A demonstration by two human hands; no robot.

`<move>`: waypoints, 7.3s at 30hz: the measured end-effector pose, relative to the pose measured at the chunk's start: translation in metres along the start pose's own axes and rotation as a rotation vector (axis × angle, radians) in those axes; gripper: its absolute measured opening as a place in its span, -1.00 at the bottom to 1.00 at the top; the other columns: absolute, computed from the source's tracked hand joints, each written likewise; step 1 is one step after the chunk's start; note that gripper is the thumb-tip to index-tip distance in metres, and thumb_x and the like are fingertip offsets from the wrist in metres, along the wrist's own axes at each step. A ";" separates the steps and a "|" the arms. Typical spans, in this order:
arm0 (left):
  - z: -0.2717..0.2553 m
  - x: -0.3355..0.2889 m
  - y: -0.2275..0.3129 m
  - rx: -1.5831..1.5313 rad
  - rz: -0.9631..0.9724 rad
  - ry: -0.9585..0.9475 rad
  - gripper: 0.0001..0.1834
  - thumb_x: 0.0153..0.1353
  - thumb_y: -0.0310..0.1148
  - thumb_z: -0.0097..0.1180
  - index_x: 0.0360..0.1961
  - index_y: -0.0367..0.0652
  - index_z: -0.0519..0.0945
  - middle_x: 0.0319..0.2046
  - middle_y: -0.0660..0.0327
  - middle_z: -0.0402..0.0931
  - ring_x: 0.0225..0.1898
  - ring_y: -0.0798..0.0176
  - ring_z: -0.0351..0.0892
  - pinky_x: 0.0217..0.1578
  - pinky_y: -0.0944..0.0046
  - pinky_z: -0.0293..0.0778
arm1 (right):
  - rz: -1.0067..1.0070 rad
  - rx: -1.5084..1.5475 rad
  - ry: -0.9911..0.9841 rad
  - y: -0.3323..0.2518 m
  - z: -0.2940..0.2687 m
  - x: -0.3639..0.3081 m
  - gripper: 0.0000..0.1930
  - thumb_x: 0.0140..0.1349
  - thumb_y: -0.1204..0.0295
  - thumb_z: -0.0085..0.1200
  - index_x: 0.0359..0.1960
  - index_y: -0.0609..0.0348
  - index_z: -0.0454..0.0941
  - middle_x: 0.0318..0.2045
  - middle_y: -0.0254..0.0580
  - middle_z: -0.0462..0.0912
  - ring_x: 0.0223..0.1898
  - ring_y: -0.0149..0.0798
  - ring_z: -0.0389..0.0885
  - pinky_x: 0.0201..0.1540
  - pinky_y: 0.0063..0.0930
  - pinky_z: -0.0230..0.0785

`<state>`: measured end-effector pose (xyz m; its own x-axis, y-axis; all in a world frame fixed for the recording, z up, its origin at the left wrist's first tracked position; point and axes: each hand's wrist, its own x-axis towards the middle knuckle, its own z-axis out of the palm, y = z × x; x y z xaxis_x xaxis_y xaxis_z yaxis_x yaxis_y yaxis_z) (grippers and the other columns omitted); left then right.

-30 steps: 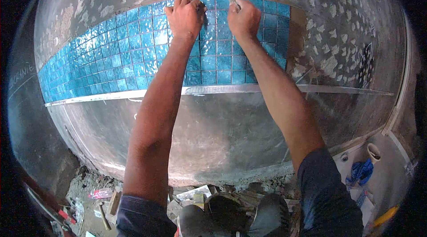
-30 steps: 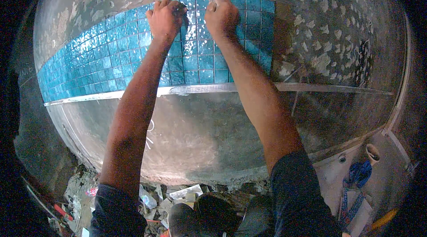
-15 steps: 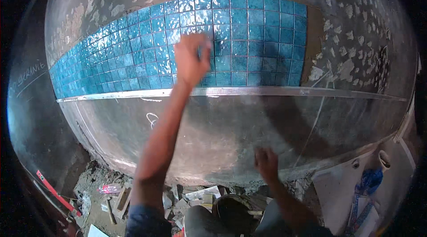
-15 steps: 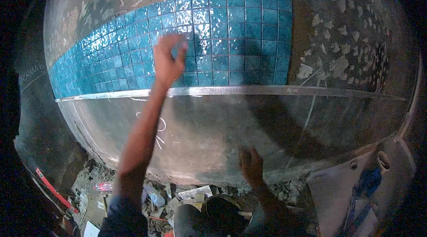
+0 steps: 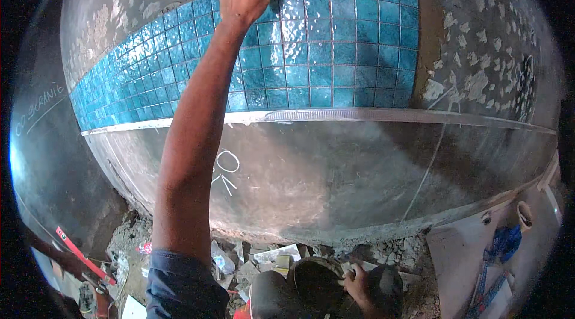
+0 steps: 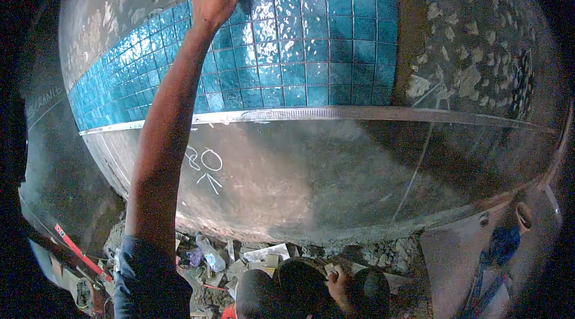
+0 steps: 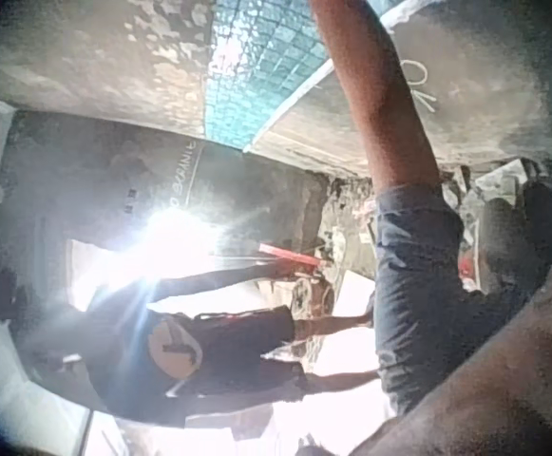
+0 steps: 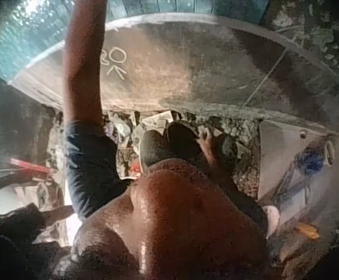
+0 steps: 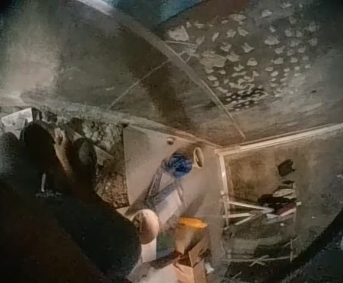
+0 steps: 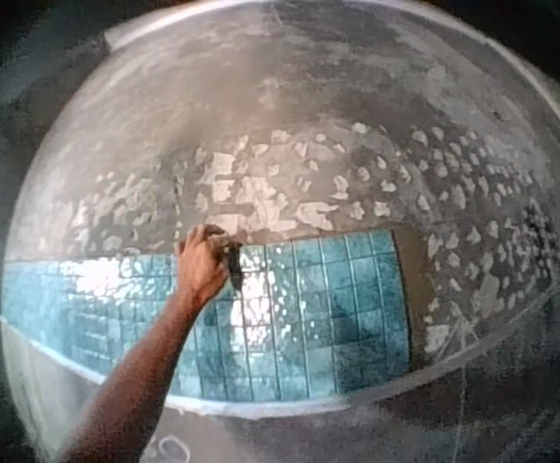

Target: The person applies adhesive and places small blue tiles along a prepared wall section, using a small scraper to clean the surface and adjust the tiles.

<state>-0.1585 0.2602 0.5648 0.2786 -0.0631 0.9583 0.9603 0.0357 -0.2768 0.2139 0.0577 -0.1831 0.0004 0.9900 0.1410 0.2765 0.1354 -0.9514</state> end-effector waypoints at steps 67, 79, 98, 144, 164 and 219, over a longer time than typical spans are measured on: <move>-0.257 -0.588 0.335 -1.279 -0.810 -1.318 -0.61 0.23 -0.22 0.33 0.05 -0.11 0.71 -0.15 -0.03 0.74 -0.15 -0.11 0.77 -0.09 -0.01 0.64 | -1.815 -0.659 0.760 -0.645 -0.011 0.322 -0.91 0.20 0.43 0.20 -0.28 0.01 0.72 -0.34 -0.22 0.68 -0.22 -0.04 0.70 -0.21 -0.12 0.59; -0.253 -0.586 0.338 -1.247 -0.772 -1.232 -0.65 0.22 -0.22 0.34 -0.01 -0.11 0.73 -0.15 -0.02 0.74 -0.19 -0.09 0.77 -0.11 -0.02 0.64 | -1.839 -0.581 0.707 -0.647 -0.011 0.325 -0.89 0.19 0.44 0.21 -0.28 0.05 0.73 -0.33 -0.17 0.70 -0.24 0.02 0.70 -0.15 -0.11 0.58; -0.256 -0.595 0.347 -1.250 -0.708 -1.223 -0.65 0.22 -0.26 0.34 0.02 -0.11 0.71 -0.12 0.00 0.73 -0.19 -0.06 0.77 -0.12 0.00 0.64 | -1.823 -0.685 0.767 -0.649 -0.005 0.320 -0.94 0.22 0.38 0.19 -0.35 0.00 0.69 -0.40 -0.18 0.63 -0.26 0.01 0.67 -0.23 -0.06 0.57; -0.253 -0.584 0.360 -1.222 -0.728 -1.348 -0.70 0.27 -0.19 0.28 -0.06 -0.11 0.74 -0.13 -0.08 0.72 -0.07 -0.26 0.69 -0.07 -0.12 0.62 | -1.761 -0.734 0.733 -0.651 -0.010 0.319 -0.91 0.19 0.41 0.24 -0.29 0.04 0.73 -0.35 -0.19 0.67 -0.21 -0.01 0.66 -0.13 -0.10 0.56; -0.075 -0.226 0.130 -0.809 -0.431 -0.026 -0.71 0.22 -0.42 0.32 -0.03 -0.19 0.70 -0.10 -0.06 0.66 -0.05 -0.14 0.65 0.03 -0.01 0.55 | -1.793 -0.708 0.744 -0.647 -0.011 0.313 -0.91 0.20 0.37 0.19 -0.31 0.02 0.70 -0.36 -0.22 0.65 -0.20 -0.05 0.66 -0.14 -0.08 0.51; -0.031 -0.111 0.157 -0.191 -0.413 -0.161 -0.46 0.36 -0.13 0.14 0.37 0.28 0.46 0.16 0.05 0.39 0.21 -0.06 0.38 0.12 -0.19 0.33 | -1.215 0.048 0.770 -0.624 -0.040 0.320 -0.62 0.36 0.23 0.17 -0.55 0.25 0.54 -0.57 0.22 0.58 -0.50 0.31 0.59 -0.40 0.06 0.38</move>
<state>-0.0380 0.2422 0.4133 -0.1182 0.1218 0.9855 0.9802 -0.1443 0.1354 0.0794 0.2887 0.4666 0.3063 -0.0021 0.9519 0.4503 0.8813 -0.1430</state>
